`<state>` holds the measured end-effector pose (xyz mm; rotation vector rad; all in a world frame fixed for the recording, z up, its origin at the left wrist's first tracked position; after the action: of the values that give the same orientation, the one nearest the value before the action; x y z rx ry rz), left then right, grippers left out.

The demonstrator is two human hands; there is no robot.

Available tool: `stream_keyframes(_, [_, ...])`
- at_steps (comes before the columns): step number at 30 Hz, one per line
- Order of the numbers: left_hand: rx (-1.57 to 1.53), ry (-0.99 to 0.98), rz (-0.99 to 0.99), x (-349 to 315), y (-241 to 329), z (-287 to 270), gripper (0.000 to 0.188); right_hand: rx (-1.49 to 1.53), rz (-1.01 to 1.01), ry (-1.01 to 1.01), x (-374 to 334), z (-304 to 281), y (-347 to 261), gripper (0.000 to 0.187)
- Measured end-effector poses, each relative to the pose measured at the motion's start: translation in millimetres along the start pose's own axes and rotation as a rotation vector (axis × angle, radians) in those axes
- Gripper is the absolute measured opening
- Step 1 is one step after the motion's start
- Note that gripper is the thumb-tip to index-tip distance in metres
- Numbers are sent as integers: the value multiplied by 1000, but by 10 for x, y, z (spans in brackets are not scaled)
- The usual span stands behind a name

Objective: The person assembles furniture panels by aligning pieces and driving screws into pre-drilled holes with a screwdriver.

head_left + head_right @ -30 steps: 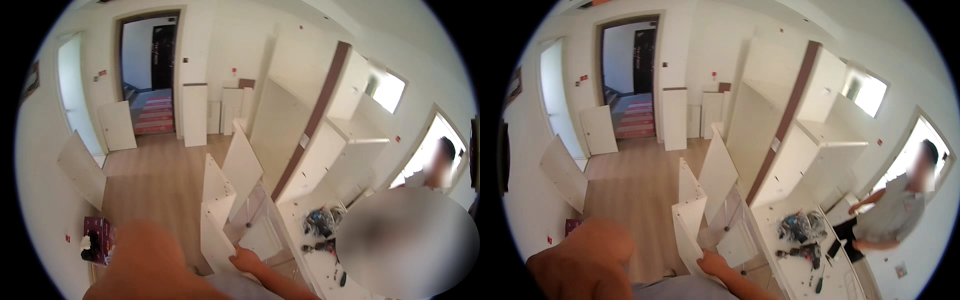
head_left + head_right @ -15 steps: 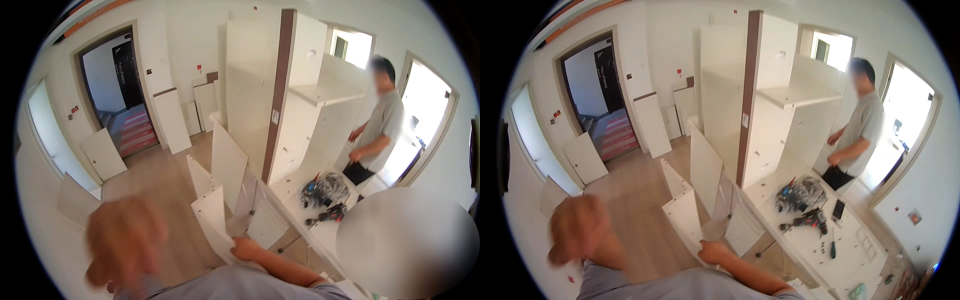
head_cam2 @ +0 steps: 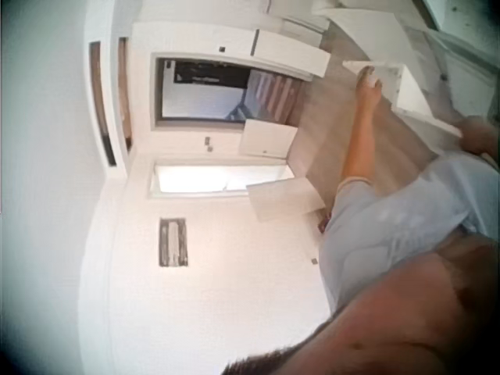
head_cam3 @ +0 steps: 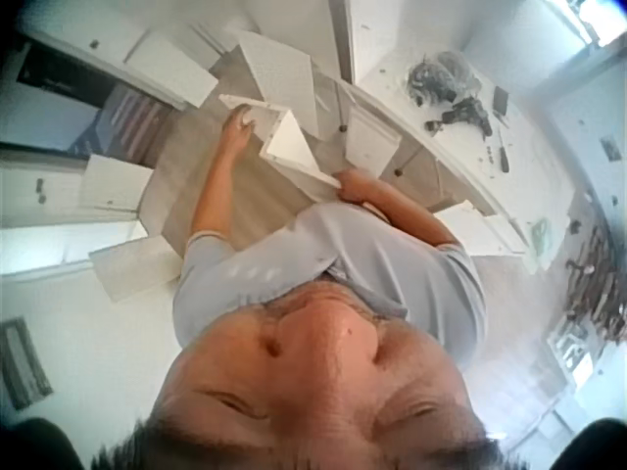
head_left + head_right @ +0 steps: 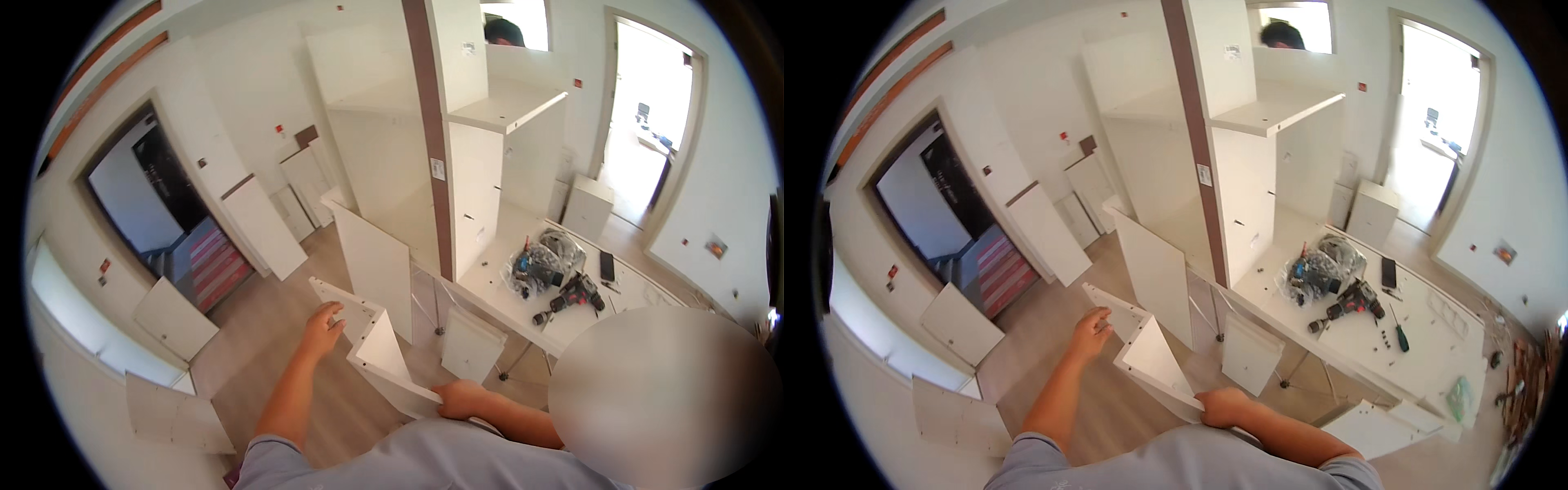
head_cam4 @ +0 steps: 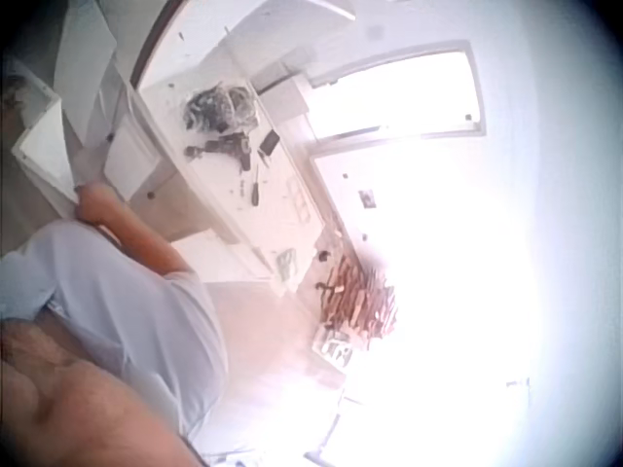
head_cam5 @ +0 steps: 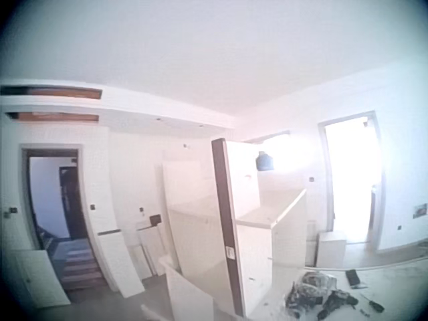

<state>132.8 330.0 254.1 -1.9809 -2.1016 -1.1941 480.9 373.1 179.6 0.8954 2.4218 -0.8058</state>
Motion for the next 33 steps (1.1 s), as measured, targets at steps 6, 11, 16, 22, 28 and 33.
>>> stream_keyframes(6, [407,-237,290,628,-457,343,58,-20,224,76,-53,111,-111,34])
stream_keyframes(11, [414,-923,299,669,-881,546,53,33,393,220,-51,252,-388,24])
stream_keyframes(16, [339,-959,383,575,-1055,597,32,47,491,224,-50,369,-584,21])
stream_keyframes(22, [312,-947,385,509,-1019,562,31,1,503,99,-120,442,-590,22])
stream_keyframes(28, [339,-959,485,455,-339,519,34,18,583,162,-736,560,-417,21])
stream_keyframes(33, [220,-931,616,367,557,772,32,59,672,254,-1519,837,-37,21])
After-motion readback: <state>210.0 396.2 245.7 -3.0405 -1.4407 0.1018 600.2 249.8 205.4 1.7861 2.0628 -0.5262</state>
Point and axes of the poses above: each hand's wrist, its own x-axis towards the middle knuckle, its own z-axis out of the palm, y = z × x, the point moved 9 cm from there along x, towards the middle knuckle, and after that the axes turned 14 degrees about z, right-handed, at the moved point
